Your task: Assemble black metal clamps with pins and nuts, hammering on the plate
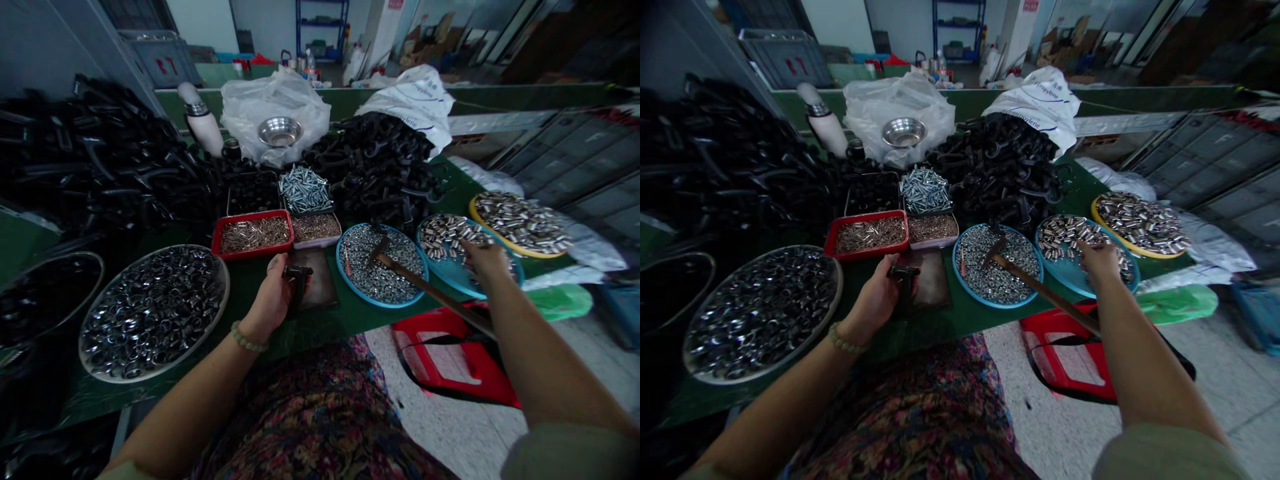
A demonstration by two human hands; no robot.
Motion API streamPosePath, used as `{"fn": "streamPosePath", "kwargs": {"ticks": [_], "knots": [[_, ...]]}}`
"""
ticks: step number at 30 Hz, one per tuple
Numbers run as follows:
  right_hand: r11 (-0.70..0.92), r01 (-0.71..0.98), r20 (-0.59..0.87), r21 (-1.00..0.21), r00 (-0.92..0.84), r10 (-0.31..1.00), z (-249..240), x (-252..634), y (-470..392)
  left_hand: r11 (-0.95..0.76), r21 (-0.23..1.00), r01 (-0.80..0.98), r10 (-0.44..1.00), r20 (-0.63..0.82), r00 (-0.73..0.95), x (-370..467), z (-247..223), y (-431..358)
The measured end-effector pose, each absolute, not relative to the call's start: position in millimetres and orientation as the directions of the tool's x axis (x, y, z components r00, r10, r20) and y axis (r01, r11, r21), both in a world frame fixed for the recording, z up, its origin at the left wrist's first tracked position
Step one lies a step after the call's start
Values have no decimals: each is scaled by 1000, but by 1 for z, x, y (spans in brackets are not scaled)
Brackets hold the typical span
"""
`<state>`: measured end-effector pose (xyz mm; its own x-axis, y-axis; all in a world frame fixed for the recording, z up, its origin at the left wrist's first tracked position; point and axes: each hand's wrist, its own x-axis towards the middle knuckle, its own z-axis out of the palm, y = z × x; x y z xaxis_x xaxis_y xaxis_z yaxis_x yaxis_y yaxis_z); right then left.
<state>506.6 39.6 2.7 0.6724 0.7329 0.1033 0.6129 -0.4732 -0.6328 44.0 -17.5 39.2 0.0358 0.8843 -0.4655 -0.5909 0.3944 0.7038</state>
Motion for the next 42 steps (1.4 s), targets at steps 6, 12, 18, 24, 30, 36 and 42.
{"fn": "streamPosePath", "kwargs": {"ticks": [6, 12, 18, 24, 30, 36, 42], "knots": [[-461, 486, -34, -743, 660, 750, 12, 510, 33, 366, 724, -584, 899, -438, 21, 45, 33, -21], [-373, 337, -8, -865, 733, 681, 14, 507, 28, 377, 718, -586, 895, -446, 29, 45, 32, -22], [-233, 75, -108, -970, 724, 682, 9, 492, 28, 377, 726, -575, 889, -459, 2, 44, 32, -25], [-166, -24, -140, -986, 665, 734, 14, 489, 27, 407, 765, -499, 897, -438, 61, 41, 26, -30], [-77, -18, -77, -997, 452, 889, 33, 403, 14, 231, 949, -213, 971, -238, -8, 48, 18, -32], [19, -3, 19, -1000, -250, 968, 53, 248, -23, -131, 982, 138, 989, 121, 82, 50, 17, -28], [108, 84, 80, -991, -285, 955, 50, 211, -14, -260, 931, 255, 965, 240, 108, 38, 31, -28]]}}
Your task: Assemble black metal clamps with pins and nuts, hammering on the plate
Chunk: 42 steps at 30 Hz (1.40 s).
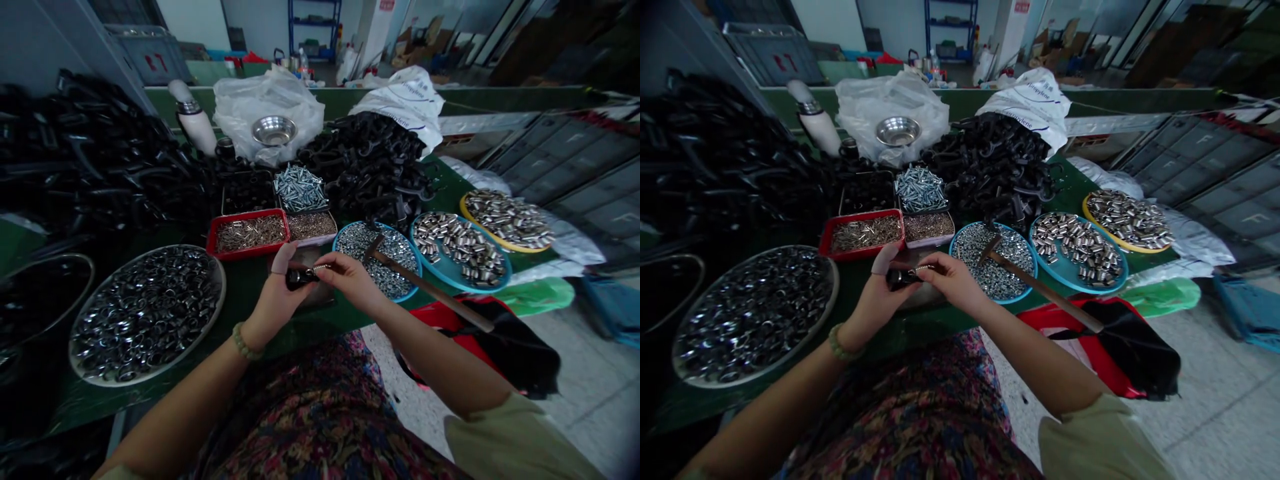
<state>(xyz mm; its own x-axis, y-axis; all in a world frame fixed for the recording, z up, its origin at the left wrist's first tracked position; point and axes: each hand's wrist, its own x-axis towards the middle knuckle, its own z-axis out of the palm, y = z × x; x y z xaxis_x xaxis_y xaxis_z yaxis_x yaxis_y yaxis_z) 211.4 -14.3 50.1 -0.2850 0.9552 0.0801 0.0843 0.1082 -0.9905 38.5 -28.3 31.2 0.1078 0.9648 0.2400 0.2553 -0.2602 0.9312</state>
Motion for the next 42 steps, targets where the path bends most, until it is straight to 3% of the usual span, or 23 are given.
{"fn": "streamPosePath", "kwargs": {"ticks": [6, 9, 13, 15, 17, 20, 22, 25, 29, 31, 33, 36, 37, 39, 41, 42], "knots": [[86, 160, 34, -983, -303, 952, 46, 211, -11, -163, 982, 94, 985, 157, 67, 37, 39, -34], [171, 282, 71, -944, -333, 940, 51, 219, -11, -100, 995, 26, 994, 98, 51, 36, 38, -33], [511, 519, 220, -685, -520, 825, 72, 219, -13, -74, 988, 136, 985, 51, 165, 34, 38, -18], [622, 540, 224, -567, -625, 748, 84, 215, -9, -66, 978, 198, 963, 11, 268, 34, 41, -8], [663, 525, 206, -533, -679, 704, 95, 216, 5, -36, 982, 187, 942, -29, 335, 34, 45, 1], [577, 676, 269, -459, -514, 815, 103, 239, 51, 50, 994, 98, 944, -79, 319, 32, 54, 5], [370, 890, 335, -266, -274, 901, 100, 263, 92, 85, 994, 70, 951, -102, 293, 28, 61, 4], [93, 995, 171, 32, -97, 980, 91, 295, 143, 73, 995, 72, 950, -92, 298, 22, 70, 2], [20, 996, 45, 87, -24, 999, 86, 314, 164, -38, 974, 225, 965, -23, 262, 14, 77, -2], [-37, 998, 81, 49, 33, 996, 88, 321, 156, -135, 928, 347, 978, 68, 197, 12, 77, -5], [-111, 990, 193, -89, 126, 973, 90, 325, 140, -194, 887, 419, 979, 150, 137, 11, 75, -10], [-55, 881, 316, -470, 226, 921, 85, 319, 103, -184, 877, 445, 982, 141, 127, 13, 70, -15], [15, 785, 296, -619, 216, 930, 80, 311, 86, -170, 880, 443, 982, 112, 154, 14, 68, -16], [113, 397, 171, -911, 115, 979, 69, 287, 50, -150, 894, 423, 973, 57, 224, 16, 66, -18], [82, 63, 78, -995, -59, 995, 60, 258, 14, -144, 905, 400, 958, 25, 286, 17, 67, -20], [43, -22, 45, -999, -125, 991, 57, 244, -1, -144, 909, 392, 952, 19, 306, 17, 68, -22]]}}
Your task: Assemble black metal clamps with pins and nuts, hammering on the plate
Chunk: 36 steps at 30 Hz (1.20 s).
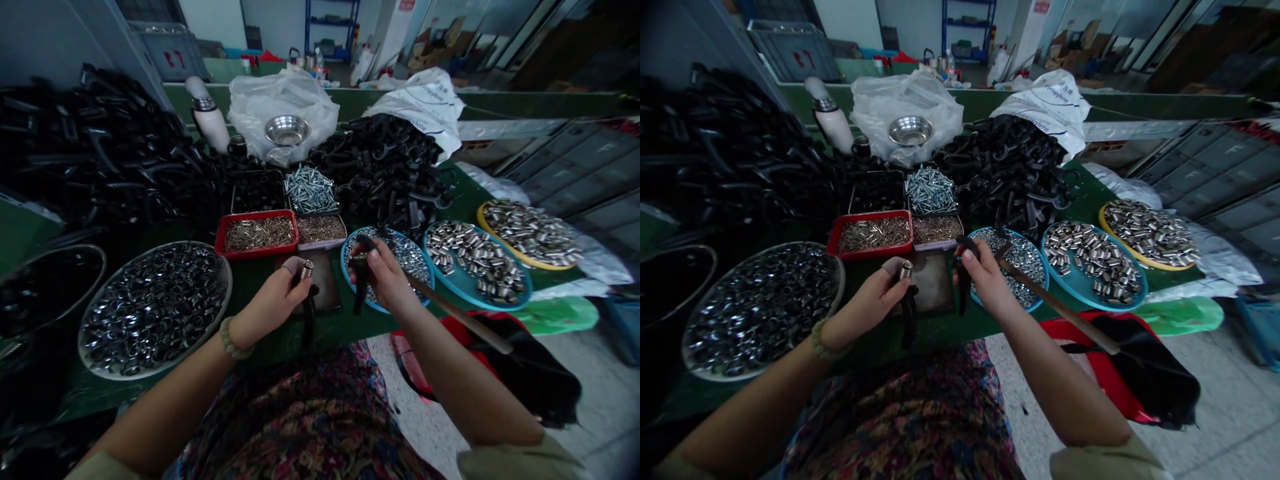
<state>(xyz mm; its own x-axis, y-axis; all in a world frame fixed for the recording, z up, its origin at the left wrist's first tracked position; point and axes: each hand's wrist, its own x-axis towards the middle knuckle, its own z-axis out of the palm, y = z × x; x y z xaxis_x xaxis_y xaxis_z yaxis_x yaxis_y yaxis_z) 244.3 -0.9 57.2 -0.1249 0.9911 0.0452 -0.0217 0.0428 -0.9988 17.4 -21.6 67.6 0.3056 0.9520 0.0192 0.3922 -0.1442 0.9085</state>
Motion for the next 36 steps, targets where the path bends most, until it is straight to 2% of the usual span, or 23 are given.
{"fn": "streamPosePath", "kwargs": {"ticks": [2, 6, 10, 15, 23, 27, 29, 30, 31, 33, 35, 36], "knots": [[-43, -66, -27, -997, -219, 975, 57, 221, -23, -147, 914, 379, 946, 18, 323, 17, 71, -25], [-128, 40, -134, -991, -280, 950, 65, 197, -36, -161, 913, 376, 941, 28, 337, 16, 75, -34], [-41, 174, -90, -984, -284, 954, 72, 195, -36, -228, 866, 444, 931, 61, 360, 14, 75, -39], [177, 334, 53, -926, -349, 936, 80, 192, -36, -280, 780, 560, 919, 51, 390, 13, 73, -42], [151, 226, 124, -962, -130, 984, 67, 169, -50, -228, 805, 548, 954, 71, 293, 26, 68, -44], [148, 104, 108, -983, -320, 941, 55, 175, -22, -172, 886, 431, 960, 54, 273, 2, 75, -42], [241, 166, 154, -956, -417, 896, 54, 176, 13, -196, 903, 381, 969, 117, 220, -14, 79, -42], [327, 268, 187, -906, -441, 878, 54, 173, 34, -236, 877, 419, 967, 168, 194, -20, 78, -42], [430, 424, 214, -797, -467, 858, 54, 167, 55, -288, 816, 501, 957, 220, 190, -23, 75, -43], [579, 693, 181, -428, -563, 807, 53, 148, 91, -395, 590, 704, 919, 257, 300, -20, 62, -45], [648, 754, 107, -110, -639, 762, 50, 124, 116, -498, 331, 801, 866, 159, 473, -8, 44, -49], [664, 747, 80, -29, -661, 746, 48, 114, 124, -541, 240, 806, 840, 98, 534, -1, 36, -49]]}}
